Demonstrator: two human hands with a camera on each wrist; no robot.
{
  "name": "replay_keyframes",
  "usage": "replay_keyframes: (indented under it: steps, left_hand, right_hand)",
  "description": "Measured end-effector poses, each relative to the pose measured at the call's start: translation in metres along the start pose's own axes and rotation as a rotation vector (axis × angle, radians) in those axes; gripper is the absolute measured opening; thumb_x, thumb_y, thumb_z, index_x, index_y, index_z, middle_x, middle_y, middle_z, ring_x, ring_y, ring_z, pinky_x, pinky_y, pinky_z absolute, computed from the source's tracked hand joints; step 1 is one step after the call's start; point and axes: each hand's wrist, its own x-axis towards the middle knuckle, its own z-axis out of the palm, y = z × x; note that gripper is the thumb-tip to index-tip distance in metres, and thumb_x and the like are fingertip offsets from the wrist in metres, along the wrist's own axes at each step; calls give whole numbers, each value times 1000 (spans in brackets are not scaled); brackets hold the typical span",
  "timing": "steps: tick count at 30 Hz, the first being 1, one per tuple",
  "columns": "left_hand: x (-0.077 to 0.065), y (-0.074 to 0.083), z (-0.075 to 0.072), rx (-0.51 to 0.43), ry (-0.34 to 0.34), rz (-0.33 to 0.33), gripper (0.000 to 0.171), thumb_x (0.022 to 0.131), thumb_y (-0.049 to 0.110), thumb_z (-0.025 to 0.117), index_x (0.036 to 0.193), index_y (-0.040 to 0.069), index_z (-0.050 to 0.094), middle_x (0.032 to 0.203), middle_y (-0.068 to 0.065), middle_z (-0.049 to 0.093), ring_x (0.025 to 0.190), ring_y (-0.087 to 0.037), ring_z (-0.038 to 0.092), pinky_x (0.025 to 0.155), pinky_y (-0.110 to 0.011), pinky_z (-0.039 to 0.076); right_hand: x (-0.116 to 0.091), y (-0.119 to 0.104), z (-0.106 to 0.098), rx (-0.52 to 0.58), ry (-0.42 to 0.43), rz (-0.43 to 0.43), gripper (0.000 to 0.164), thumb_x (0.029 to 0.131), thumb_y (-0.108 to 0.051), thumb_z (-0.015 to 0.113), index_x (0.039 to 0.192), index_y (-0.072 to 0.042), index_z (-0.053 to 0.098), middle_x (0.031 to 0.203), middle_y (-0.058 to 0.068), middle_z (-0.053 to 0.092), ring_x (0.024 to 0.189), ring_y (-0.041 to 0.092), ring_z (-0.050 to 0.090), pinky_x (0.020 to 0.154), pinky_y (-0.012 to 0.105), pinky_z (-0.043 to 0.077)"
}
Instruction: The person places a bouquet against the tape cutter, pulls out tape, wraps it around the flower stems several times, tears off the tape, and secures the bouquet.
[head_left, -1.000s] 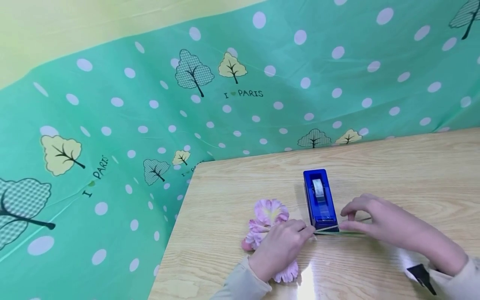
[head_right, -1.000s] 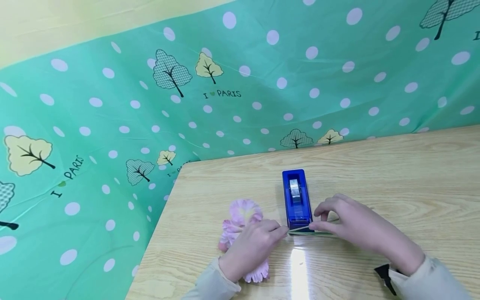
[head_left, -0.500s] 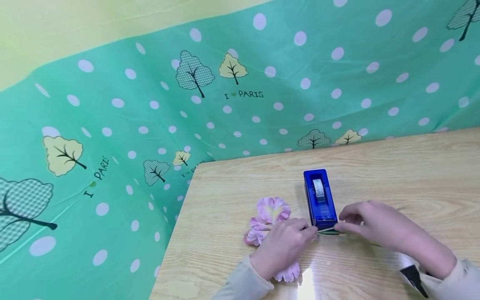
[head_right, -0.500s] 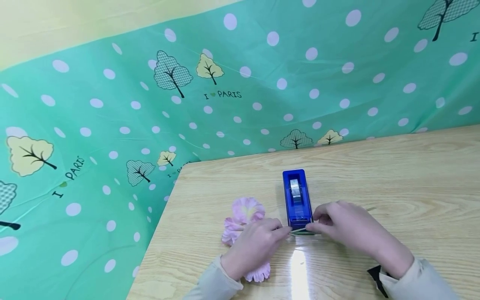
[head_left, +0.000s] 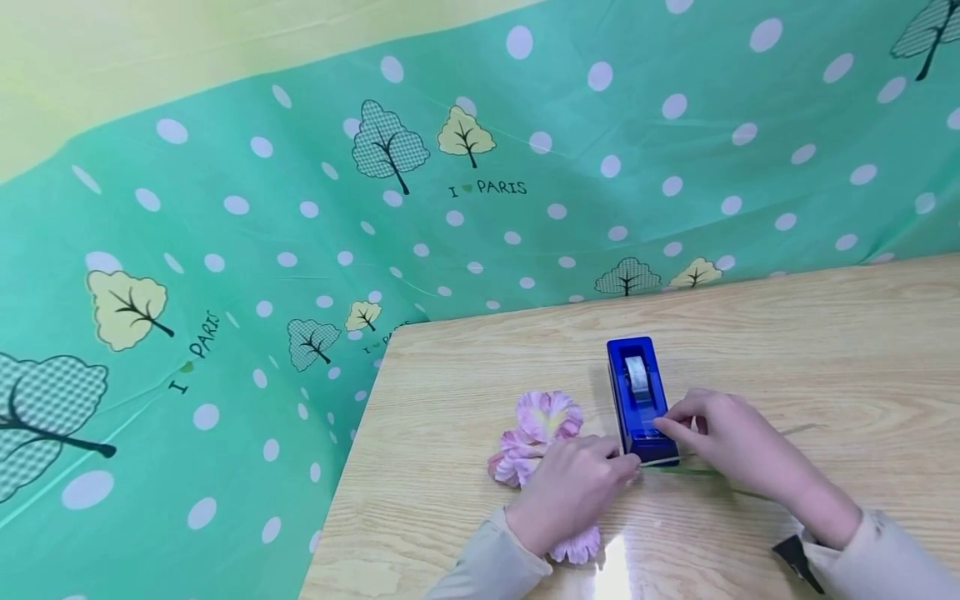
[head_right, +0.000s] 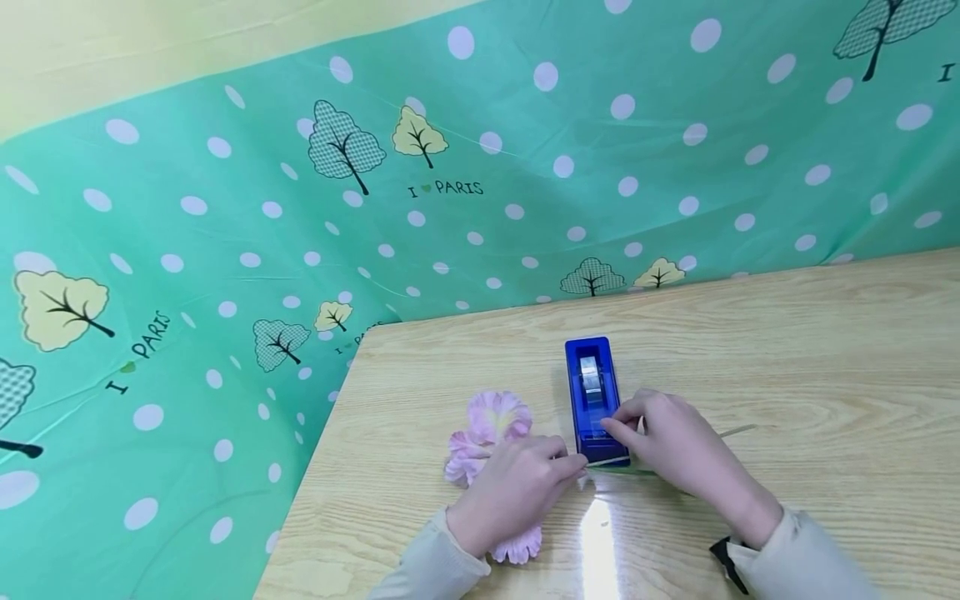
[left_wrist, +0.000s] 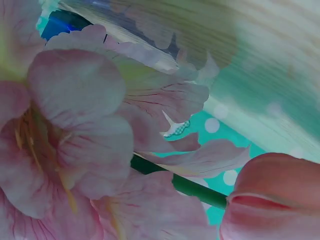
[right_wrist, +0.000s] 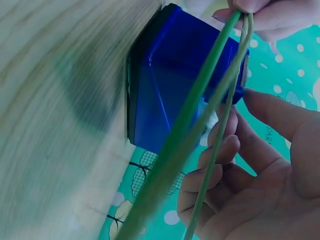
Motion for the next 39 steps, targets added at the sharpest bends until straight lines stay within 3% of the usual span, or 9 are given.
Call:
replay_keyframes:
  steps: [10, 17, 27, 32, 39]
  left_hand:
    - [9, 2, -1, 25, -60, -13, 13, 95, 32, 67, 89, 25, 75, 77, 14, 63, 63, 1, 52, 57, -7, 40]
    - [15, 3, -1, 15, -120, -13, 14, 97, 32, 64, 92, 25, 76, 81, 13, 66, 68, 1, 56, 60, -8, 44]
    - [13, 1, 0, -26, -127, -58, 17, 98, 32, 62, 92, 25, 76, 81, 13, 66, 68, 0, 58, 61, -9, 46]
    - [13, 1, 0, -22, -134, -64, 19, 98, 34, 62, 92, 25, 77, 78, 14, 64, 63, 1, 55, 57, -9, 44]
    - [14, 1, 0, -30, -137, -72, 21, 99, 35, 60, 90, 26, 77, 76, 14, 63, 61, 1, 54, 54, -9, 42]
  right_hand:
    - [5, -1, 6, 78, 41, -12, 10, 90, -18, 73, 80, -16, 74, 67, -8, 56, 59, 4, 45, 52, 22, 41]
    - [3, -1, 8, 137, 52, 34, 11, 91, -20, 73, 83, -13, 75, 71, -5, 61, 61, 4, 48, 53, 22, 44]
    - [6, -8, 7, 200, 67, 90, 21, 96, -25, 66, 97, -6, 75, 77, 0, 66, 63, 6, 52, 53, 23, 46]
    - [4, -12, 8, 241, 61, 98, 24, 98, -22, 64, 101, 0, 73, 69, 0, 64, 58, 9, 56, 49, 23, 46]
    - [1, -14, 10, 226, 58, 123, 20, 98, -21, 64, 97, -4, 74, 61, -3, 62, 52, 11, 56, 45, 24, 41]
